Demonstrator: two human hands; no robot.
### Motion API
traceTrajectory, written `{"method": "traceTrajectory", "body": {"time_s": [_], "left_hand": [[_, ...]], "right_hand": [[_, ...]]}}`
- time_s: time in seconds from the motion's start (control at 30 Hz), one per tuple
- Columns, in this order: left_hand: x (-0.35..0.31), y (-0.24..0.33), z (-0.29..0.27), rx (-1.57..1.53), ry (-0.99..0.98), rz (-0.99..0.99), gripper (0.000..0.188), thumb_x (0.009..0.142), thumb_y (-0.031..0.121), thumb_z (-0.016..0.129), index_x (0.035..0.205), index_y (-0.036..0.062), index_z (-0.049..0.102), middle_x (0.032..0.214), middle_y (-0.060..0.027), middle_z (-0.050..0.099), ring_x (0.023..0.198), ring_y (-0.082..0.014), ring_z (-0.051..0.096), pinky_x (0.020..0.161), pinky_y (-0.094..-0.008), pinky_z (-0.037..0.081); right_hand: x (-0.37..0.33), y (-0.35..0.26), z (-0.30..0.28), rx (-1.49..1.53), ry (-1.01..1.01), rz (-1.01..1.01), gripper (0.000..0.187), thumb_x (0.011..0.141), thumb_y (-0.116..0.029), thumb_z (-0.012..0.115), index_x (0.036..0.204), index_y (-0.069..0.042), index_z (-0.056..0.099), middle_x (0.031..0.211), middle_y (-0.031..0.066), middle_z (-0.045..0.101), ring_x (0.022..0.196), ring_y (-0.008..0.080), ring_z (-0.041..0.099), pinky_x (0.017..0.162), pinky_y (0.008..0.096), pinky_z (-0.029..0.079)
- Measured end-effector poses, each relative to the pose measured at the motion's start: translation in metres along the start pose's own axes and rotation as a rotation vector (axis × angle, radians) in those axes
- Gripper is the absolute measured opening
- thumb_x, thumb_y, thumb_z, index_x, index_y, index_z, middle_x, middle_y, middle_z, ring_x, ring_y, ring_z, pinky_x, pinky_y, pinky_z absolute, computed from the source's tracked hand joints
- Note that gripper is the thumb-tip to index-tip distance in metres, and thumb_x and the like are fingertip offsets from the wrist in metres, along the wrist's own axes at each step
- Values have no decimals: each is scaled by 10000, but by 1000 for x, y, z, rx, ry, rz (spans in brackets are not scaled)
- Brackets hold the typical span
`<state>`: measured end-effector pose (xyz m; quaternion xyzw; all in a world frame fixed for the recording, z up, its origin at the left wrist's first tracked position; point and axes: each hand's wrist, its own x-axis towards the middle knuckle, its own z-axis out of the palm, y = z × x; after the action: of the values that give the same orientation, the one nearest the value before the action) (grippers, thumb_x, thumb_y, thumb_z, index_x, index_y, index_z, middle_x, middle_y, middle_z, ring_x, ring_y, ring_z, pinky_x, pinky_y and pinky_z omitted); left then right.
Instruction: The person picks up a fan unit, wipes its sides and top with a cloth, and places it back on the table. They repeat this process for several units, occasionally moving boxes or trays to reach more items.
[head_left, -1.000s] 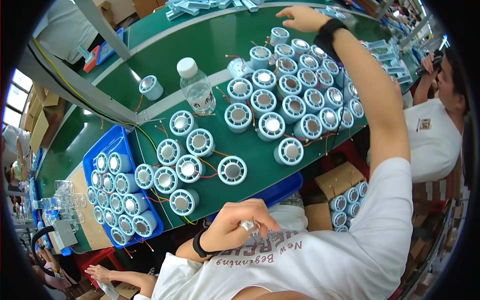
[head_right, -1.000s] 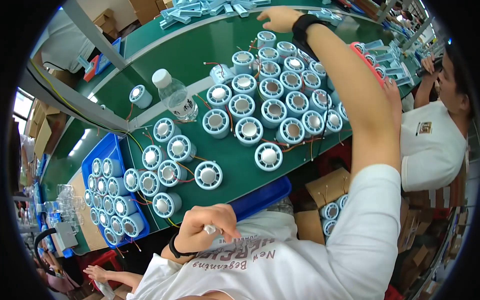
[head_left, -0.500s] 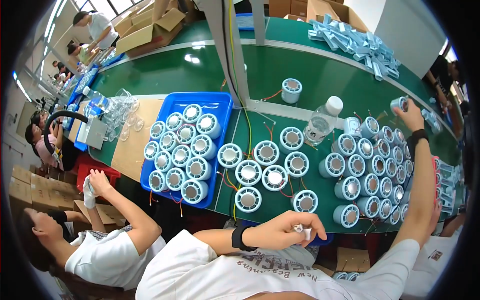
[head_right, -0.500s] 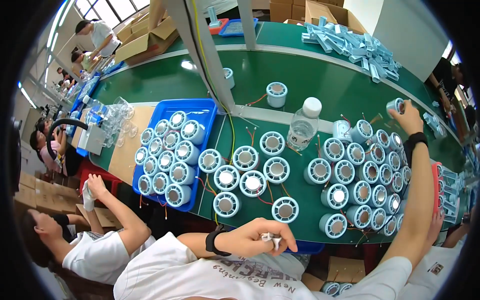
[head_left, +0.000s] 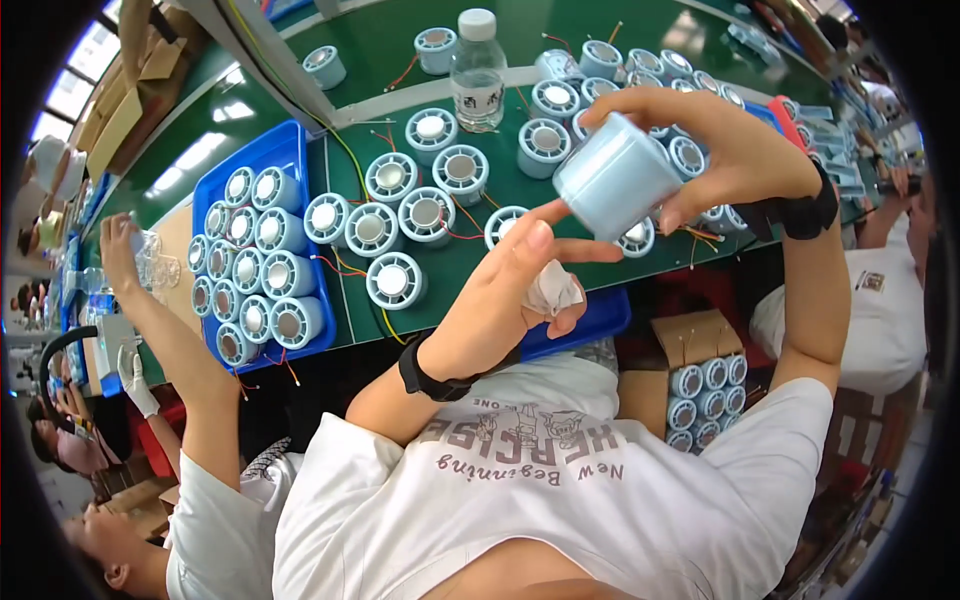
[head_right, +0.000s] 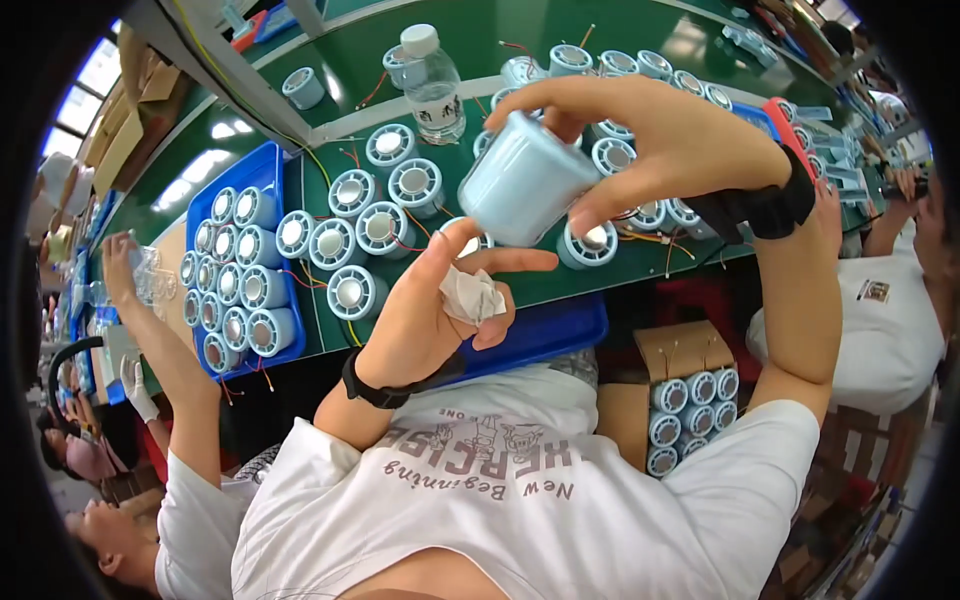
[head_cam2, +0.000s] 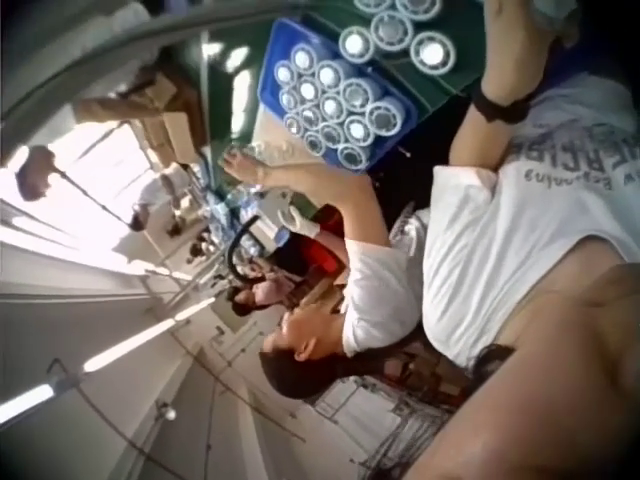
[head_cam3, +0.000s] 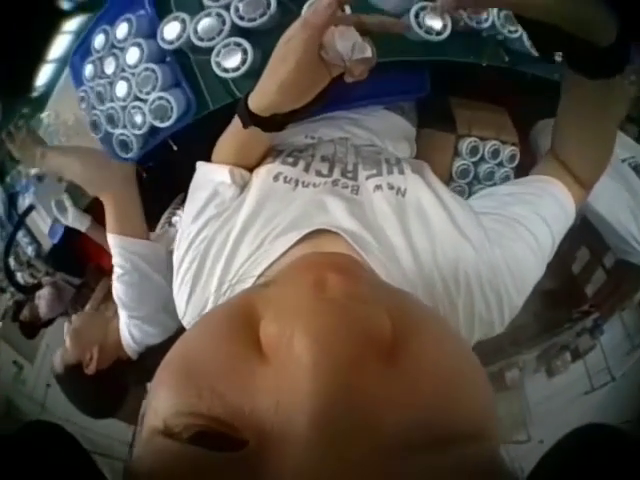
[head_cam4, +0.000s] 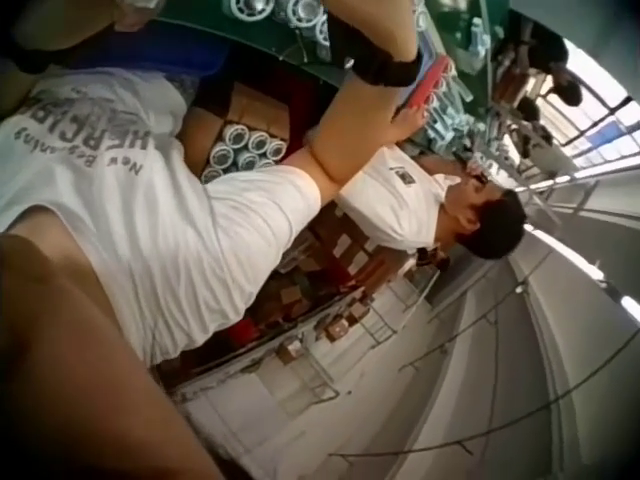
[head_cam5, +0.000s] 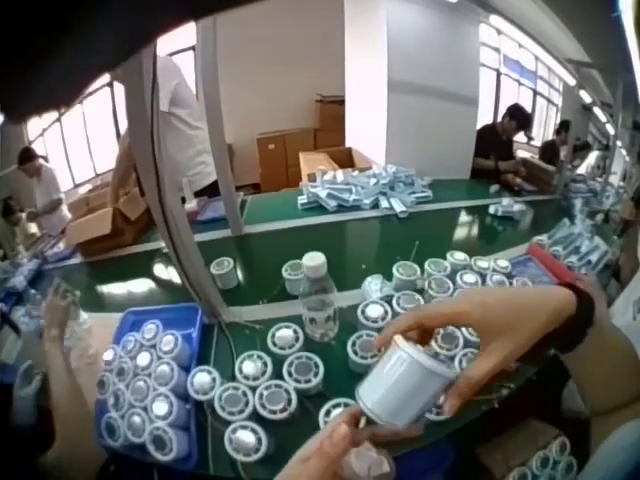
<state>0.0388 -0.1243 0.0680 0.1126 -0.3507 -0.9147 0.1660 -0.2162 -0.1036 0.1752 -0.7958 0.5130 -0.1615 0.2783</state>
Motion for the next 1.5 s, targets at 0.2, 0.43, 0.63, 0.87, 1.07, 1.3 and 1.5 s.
{"method": "traceTrajectory", "body": {"time_s": [0.2, 0.43, 0.63, 0.87, 1.07, 1.3, 1.5], "left_hand": [[-6, -8, -10, -3, -159, 70, 540, 991, 350, 518, 1374, 5, 357, 1018, -151, 638, 671, -118, 546, 554, -232, 427], [-13, -25, -16, 459, 33, 443, 658, 835, 181, 743, 1342, 1, 364, 962, -151, 635, 703, -152, 581, 604, -273, 478], [-20, -31, -31, 1050, 166, 787, 741, 738, 152, 824, 1322, 10, 390, 935, -141, 624, 739, -178, 611, 630, -300, 501], [-80, -20, -35, 1355, 328, 74, 440, 781, 203, 795, 1098, 9, 560, 803, -108, 634, 641, -251, 629, 562, -340, 501], [-79, -42, -62, 1402, 314, 59, 294, 837, 240, 739, 910, -9, 602, 747, -141, 649, 615, -314, 634, 564, -371, 505], [-68, -45, -65, 1269, 366, 59, 292, 870, 248, 705, 931, -21, 611, 793, -162, 671, 631, -322, 644, 574, -368, 507], [-65, -35, -67, 1182, 365, -105, 262, 895, 222, 678, 980, -16, 613, 797, -173, 670, 643, -307, 653, 585, -352, 504]], "right_hand": [[-12, -6, 29, 40, -90, -62, 976, 621, -474, 862, 1413, -72, 456, 1326, 89, 554, 1122, 212, 586, 956, 336, 456], [-19, -5, 36, 109, 34, -84, 993, 629, -458, 859, 1443, -84, 431, 1302, 100, 556, 1083, 221, 587, 912, 336, 479], [-8, -43, 69, 195, -70, 205, 842, 687, -366, 849, 1385, -71, 482, 1220, 112, 581, 1047, 236, 586, 863, 354, 493], [17, -38, 138, -113, 265, -123, 662, 678, -289, 837, 1236, -69, 557, 1155, 117, 589, 955, 280, 590, 820, 371, 485], [55, -30, 189, -479, 222, -157, 689, 619, -294, 829, 1212, -74, 556, 1154, 66, 586, 964, 230, 566, 847, 381, 417], [58, -19, 183, -574, 296, -127, 654, 637, -313, 816, 1208, -96, 584, 1173, 52, 579, 1023, 233, 550, 902, 383, 397], [54, -12, 78, -130, 348, 153, 383, 816, -283, 728, 1127, -73, 649, 1099, 92, 643, 995, 258, 597, 845, 358, 465]]}}
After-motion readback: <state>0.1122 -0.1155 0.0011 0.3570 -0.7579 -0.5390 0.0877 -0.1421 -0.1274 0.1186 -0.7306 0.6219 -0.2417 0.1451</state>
